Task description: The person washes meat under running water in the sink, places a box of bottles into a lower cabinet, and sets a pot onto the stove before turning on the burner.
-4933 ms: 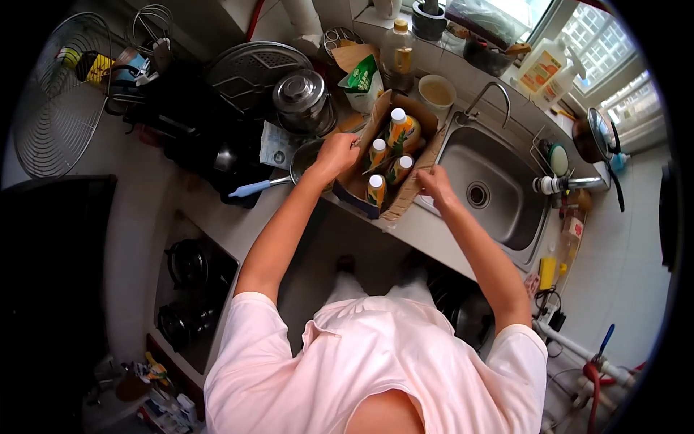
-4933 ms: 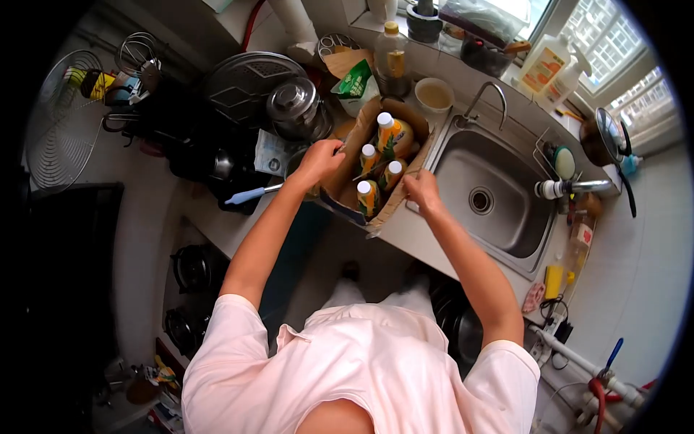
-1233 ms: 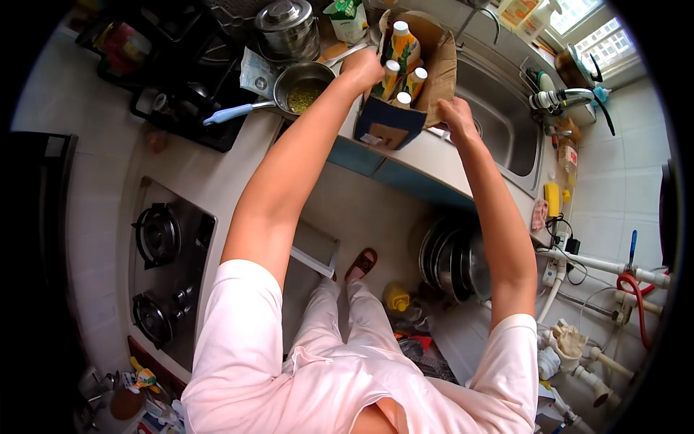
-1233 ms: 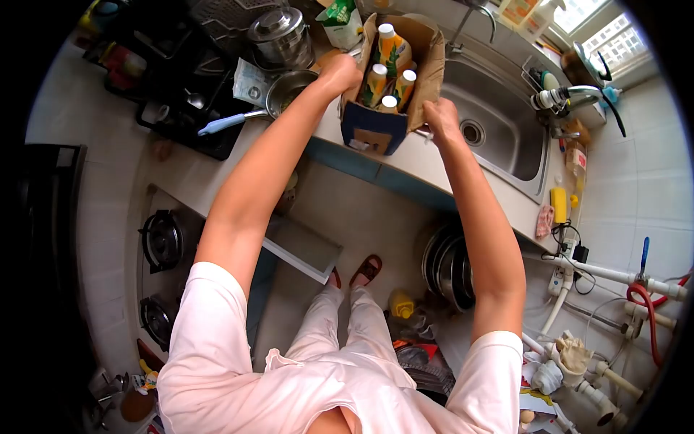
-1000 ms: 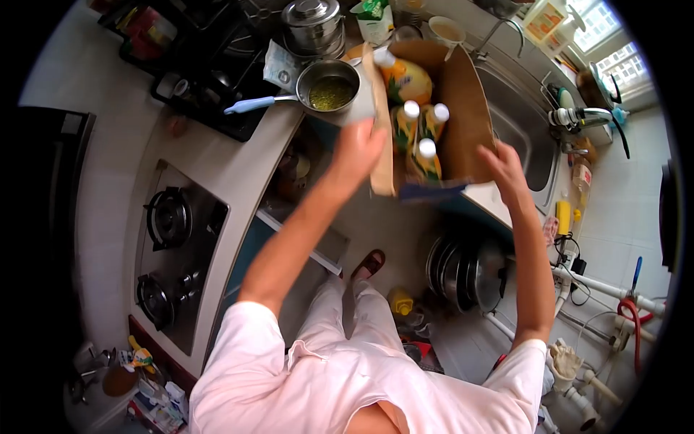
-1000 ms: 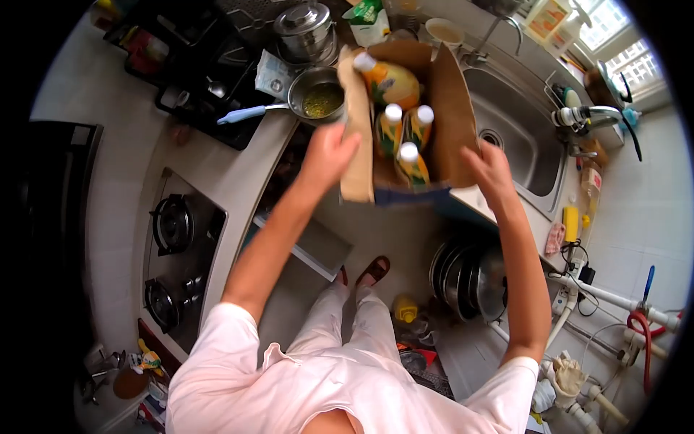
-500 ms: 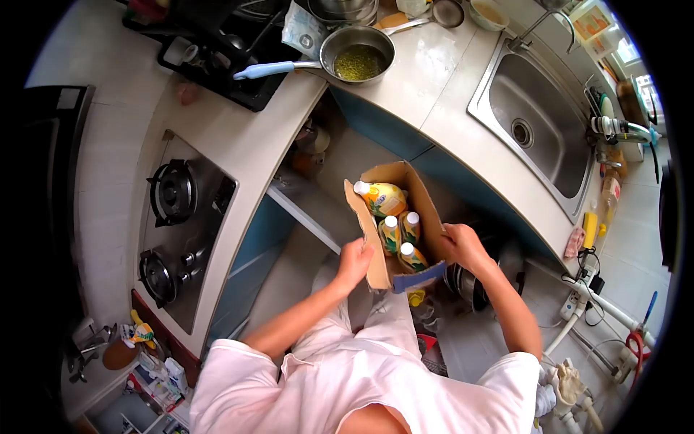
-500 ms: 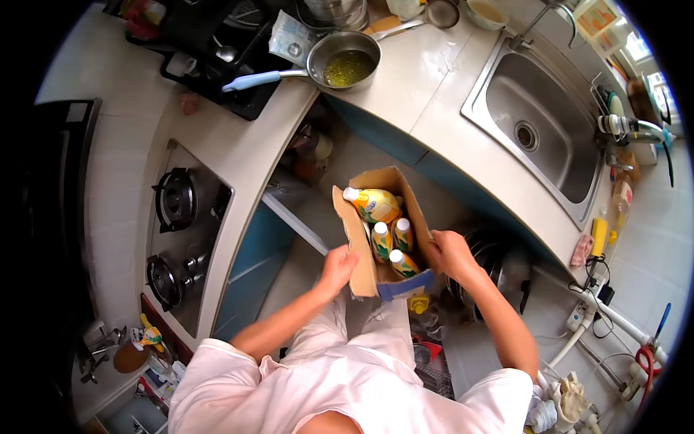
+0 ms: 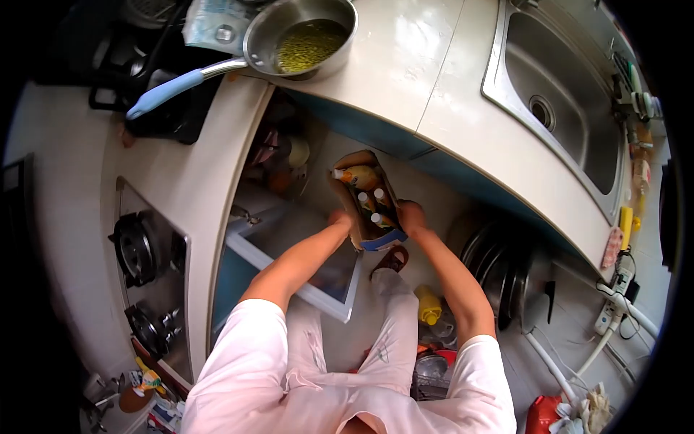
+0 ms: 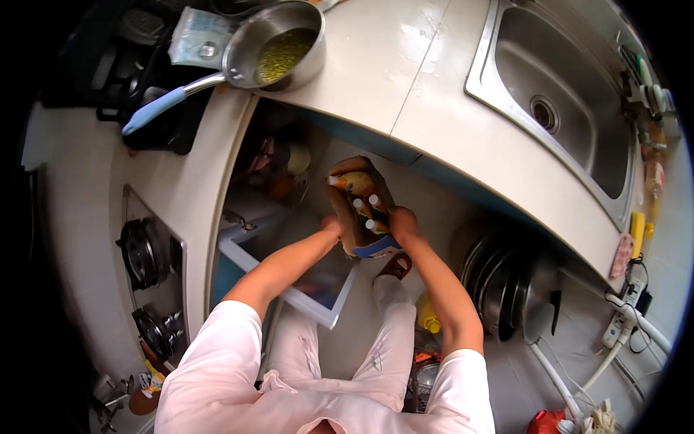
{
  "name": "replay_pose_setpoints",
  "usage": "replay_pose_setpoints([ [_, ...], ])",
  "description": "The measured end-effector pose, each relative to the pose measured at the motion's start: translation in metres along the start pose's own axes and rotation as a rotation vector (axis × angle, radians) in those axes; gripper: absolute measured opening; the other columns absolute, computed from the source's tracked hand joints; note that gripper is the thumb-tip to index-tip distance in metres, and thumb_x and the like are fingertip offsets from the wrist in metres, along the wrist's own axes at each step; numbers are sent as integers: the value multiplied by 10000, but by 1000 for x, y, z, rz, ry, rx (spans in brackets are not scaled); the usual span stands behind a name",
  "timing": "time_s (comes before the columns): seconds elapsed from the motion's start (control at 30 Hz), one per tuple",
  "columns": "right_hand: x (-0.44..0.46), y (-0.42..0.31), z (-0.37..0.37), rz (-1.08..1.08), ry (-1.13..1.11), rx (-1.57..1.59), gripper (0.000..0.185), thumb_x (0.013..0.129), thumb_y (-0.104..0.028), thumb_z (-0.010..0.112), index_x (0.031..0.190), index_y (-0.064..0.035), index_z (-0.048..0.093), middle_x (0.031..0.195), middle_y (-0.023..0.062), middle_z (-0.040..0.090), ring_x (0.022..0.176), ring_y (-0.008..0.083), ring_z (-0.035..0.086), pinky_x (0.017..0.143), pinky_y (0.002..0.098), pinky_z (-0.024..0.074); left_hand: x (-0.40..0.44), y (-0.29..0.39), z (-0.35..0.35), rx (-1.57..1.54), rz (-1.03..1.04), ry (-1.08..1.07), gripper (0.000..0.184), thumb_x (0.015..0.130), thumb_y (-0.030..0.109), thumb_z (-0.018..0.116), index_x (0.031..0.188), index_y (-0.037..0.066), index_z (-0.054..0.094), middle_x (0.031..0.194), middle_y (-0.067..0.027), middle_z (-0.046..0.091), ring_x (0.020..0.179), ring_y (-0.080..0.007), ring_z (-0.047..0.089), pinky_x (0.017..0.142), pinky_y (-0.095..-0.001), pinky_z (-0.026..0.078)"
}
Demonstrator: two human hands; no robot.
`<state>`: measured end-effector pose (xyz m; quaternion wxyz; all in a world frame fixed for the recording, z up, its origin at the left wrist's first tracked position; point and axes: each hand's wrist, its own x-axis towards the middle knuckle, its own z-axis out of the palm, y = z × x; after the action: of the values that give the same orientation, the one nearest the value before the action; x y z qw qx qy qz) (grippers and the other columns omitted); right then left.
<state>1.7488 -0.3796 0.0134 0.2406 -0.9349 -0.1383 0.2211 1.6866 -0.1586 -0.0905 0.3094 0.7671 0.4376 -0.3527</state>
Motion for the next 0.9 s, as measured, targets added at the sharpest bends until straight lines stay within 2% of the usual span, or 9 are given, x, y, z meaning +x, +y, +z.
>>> replay_pose_setpoints([
  [0.17,61,38,86,41,-140,-71,151,805,-94,467,825,-39,606,762,184,597,724,349,580,680,437,471,60,-2,27,-163,30,36,185,808,200,537,844,29,600,679,-129,584,464,-241,533,388,-354,392],
  [0.33,99,67,127,-7,-87,-33,193,842,-119,439,840,-52,620,777,172,598,730,333,580,678,432,469,156,-54,58,-702,-55,-348,176,843,167,502,962,58,575,808,-131,599,624,-244,594,457,-368,460],
  [0.43,110,83,156,115,-40,183,190,826,-150,484,884,-44,632,870,169,615,816,323,592,747,414,468,105,0,39,-289,-91,-242,221,856,128,465,1055,89,553,949,-139,594,828,-255,605,577,-377,499],
  [0.53,97,116,213,142,168,352,263,867,-180,429,1027,-57,597,967,169,608,884,311,585,764,413,466,117,-2,20,652,377,68,262,863,141,449,1102,114,552,1067,-136,577,967,-262,574,735,-398,487],
  [0.6,92,139,234,180,206,295,308,889,-187,395,1112,-58,563,1023,174,592,920,311,572,775,409,461,82,37,-29,1062,475,166,311,843,164,471,1139,104,540,1166,-124,548,1020,-264,561,821,-402,456],
  [0.67,83,156,226,282,91,107,330,880,-180,408,1153,-41,530,1079,183,577,962,322,559,814,394,452,96,30,-59,1373,670,640,332,846,188,491,1150,55,513,1209,-108,521,1029,-251,556,822,-382,458],
  [0.73,83,165,218,377,79,195,324,831,-182,499,1116,-39,552,1052,181,585,961,328,558,827,393,447,119,34,-94,1595,529,745,341,854,190,460,1159,49,519,1234,-100,503,1042,-235,552,828,-402,448],
  [0.83,76,152,197,452,162,286,319,808,-162,554,1094,-20,558,1070,195,570,982,334,546,854,388,435,175,7,-139,1390,345,387,345,862,231,431,1146,80,557,1217,-96,524,1048,-240,552,818,-425,444],
  [0.9,68,144,192,445,245,306,328,812,-141,557,1110,-3,542,1111,208,545,1025,337,521,885,387,416,133,28,-157,1400,411,376,338,862,259,421,1112,107,590,1188,-98,548,1034,-242,561,809,-421,445],
])
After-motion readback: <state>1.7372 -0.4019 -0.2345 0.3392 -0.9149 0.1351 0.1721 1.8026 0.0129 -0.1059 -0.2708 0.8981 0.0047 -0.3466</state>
